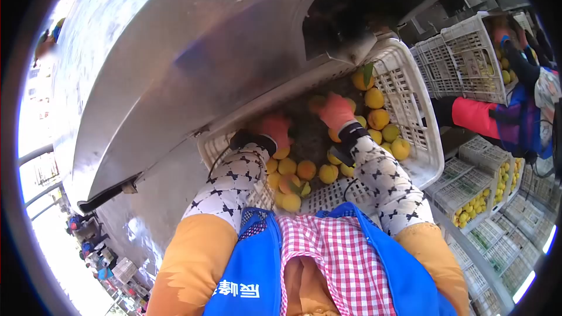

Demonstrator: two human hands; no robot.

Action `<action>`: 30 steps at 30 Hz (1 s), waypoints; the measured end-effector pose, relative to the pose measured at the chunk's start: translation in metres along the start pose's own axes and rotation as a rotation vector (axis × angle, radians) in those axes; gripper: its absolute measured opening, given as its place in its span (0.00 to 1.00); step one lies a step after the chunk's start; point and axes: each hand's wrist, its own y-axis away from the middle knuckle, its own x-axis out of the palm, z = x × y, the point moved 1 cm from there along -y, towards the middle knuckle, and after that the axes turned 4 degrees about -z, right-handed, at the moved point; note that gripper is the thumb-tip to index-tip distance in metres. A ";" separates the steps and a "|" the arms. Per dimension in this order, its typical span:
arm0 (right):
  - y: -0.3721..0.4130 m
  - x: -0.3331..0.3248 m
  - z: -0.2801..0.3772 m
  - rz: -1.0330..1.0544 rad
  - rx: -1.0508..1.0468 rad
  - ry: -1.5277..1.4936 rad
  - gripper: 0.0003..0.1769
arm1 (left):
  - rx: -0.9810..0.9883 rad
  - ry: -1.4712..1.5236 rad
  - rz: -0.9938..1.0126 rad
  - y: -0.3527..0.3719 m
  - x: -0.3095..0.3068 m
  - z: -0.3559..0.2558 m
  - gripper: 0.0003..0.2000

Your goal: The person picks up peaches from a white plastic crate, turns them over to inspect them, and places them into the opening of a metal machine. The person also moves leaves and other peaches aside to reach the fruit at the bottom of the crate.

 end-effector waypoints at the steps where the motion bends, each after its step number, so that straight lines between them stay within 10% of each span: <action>1: -0.016 0.018 -0.001 0.090 0.212 0.034 0.27 | -0.096 0.072 -0.040 -0.004 -0.005 -0.007 0.35; 6: -0.018 0.033 -0.022 0.277 0.281 0.028 0.35 | -0.189 0.027 -0.100 -0.041 0.044 -0.009 0.37; 11: 0.040 -0.113 0.036 0.167 0.061 -0.877 0.42 | 0.114 0.160 -0.151 -0.021 0.013 -0.001 0.31; 20: 0.012 -0.193 0.105 -0.666 -0.436 -0.189 0.44 | 0.330 -0.092 -0.122 -0.049 0.032 -0.023 0.26; 30: 0.007 -0.181 0.129 -0.773 -0.339 0.030 0.41 | 0.273 -0.364 0.086 -0.012 0.065 -0.013 0.14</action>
